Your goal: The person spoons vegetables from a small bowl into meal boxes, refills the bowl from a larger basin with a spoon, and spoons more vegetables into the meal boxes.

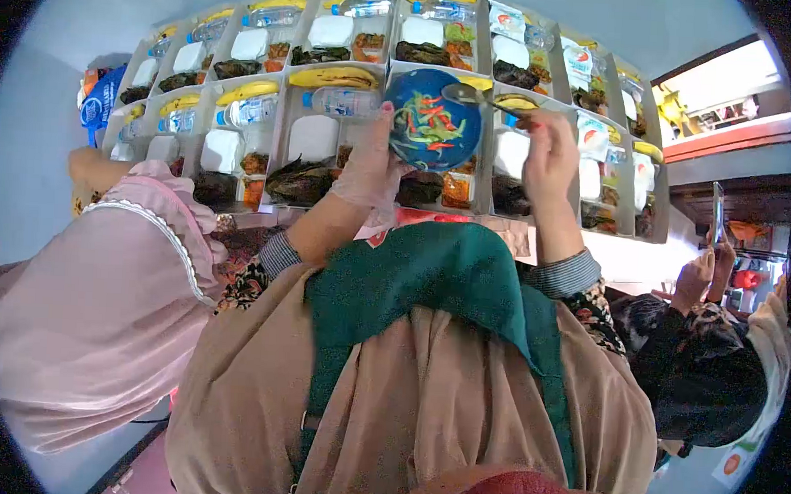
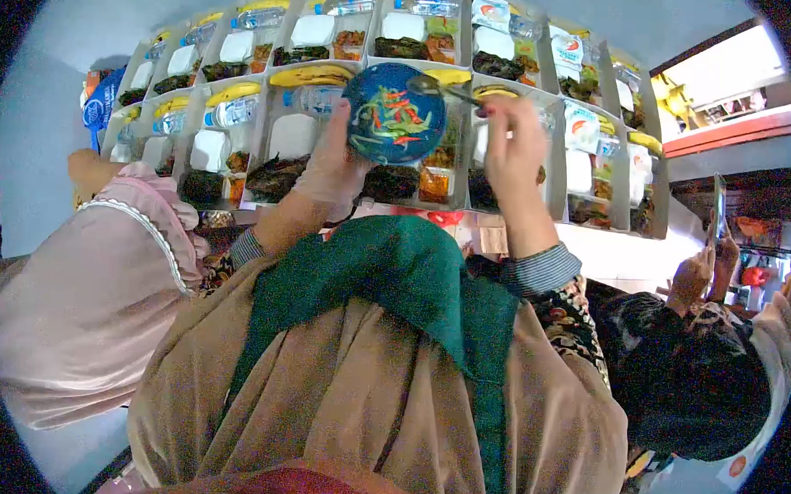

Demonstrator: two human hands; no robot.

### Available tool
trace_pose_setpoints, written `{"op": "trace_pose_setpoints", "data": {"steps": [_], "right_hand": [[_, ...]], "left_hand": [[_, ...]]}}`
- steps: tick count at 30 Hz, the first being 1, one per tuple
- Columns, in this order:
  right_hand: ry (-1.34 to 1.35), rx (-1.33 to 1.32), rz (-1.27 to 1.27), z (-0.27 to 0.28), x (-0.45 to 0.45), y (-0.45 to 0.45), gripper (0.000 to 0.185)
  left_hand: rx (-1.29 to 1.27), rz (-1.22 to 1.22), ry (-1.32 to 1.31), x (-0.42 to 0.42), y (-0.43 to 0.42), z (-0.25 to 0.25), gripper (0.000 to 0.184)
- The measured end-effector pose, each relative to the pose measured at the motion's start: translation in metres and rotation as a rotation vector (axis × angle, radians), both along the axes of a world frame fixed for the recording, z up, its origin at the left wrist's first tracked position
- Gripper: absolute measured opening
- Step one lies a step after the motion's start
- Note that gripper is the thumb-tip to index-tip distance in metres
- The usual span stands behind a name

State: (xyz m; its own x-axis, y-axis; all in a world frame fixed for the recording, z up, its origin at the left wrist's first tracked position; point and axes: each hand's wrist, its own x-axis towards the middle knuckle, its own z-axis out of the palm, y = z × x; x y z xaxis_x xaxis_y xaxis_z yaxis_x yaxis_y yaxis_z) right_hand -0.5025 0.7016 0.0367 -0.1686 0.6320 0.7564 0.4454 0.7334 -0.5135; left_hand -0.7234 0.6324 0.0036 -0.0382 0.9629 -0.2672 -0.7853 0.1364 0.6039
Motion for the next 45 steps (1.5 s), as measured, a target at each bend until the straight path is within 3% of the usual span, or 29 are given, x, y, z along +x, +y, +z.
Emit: {"op": "trace_pose_setpoints", "data": {"steps": [3,7,9,11,13,17,20,22,24,27,31,36,39,43,45], "right_hand": [[-0.129,-0.006,0.164,0.028,-0.009,-0.024,0.007],[0.075,0.009,0.078,0.034,0.014,-0.044,0.01],[0.269,-0.198,0.018,0.034,0.029,-0.062,0.015],[0.181,-0.112,-0.105,0.023,0.057,-0.072,0.014],[0.144,0.003,-0.133,0.014,0.081,-0.097,0.013],[0.117,-0.076,-0.235,0.017,0.128,-0.177,0.009],[0.054,-0.117,-0.367,-0.009,0.138,-0.239,0.013],[0.083,-0.16,-0.457,-0.032,0.125,-0.28,0.014],[0.182,-0.191,-0.53,-0.054,0.11,-0.311,0.015],[0.246,-0.221,-0.708,-0.072,0.089,-0.35,0.017],[0.167,-0.178,-0.919,-0.067,0.092,-0.4,0.018],[0.178,-0.207,-1.16,-0.063,0.114,-0.442,0.016],[0.361,-0.244,-1.365,-0.059,0.133,-0.472,0.011],[0.994,-0.059,-1.553,-0.064,0.175,-0.511,0.018],[1.14,0.005,-1.559,-0.062,0.214,-0.539,0.024]], "left_hand": [[0.041,-0.07,-0.039,0.007,-0.002,0.007,0.049],[-0.004,-0.176,-0.052,0.022,-0.006,0.007,0.049],[-0.032,-0.295,-0.071,0.038,-0.012,0.018,0.047],[-0.09,-0.472,-0.177,0.059,-0.005,0.011,0.046],[-0.114,-0.586,-0.096,0.079,-0.012,0.011,0.047],[-0.224,-0.896,0.165,0.117,-0.008,0.013,0.048],[-0.059,-1.085,0.544,0.139,-0.007,0.02,0.048],[-0.062,-1.242,0.618,0.152,-0.017,0.017,0.048],[-0.127,-1.396,0.56,0.172,-0.031,0.017,0.049],[0.01,-1.5,0.715,0.187,-0.03,-0.018,0.052],[-0.304,-1.475,0.694,0.236,-0.094,0.004,0.053],[-0.194,-1.677,0.677,0.304,-0.145,-0.008,0.05],[-0.191,-1.853,0.806,0.354,-0.18,0.0,0.051],[-0.114,-2.046,0.429,0.433,-0.224,-0.043,0.051],[-0.1,-2.039,0.452,0.482,-0.25,-0.06,0.052]]}}
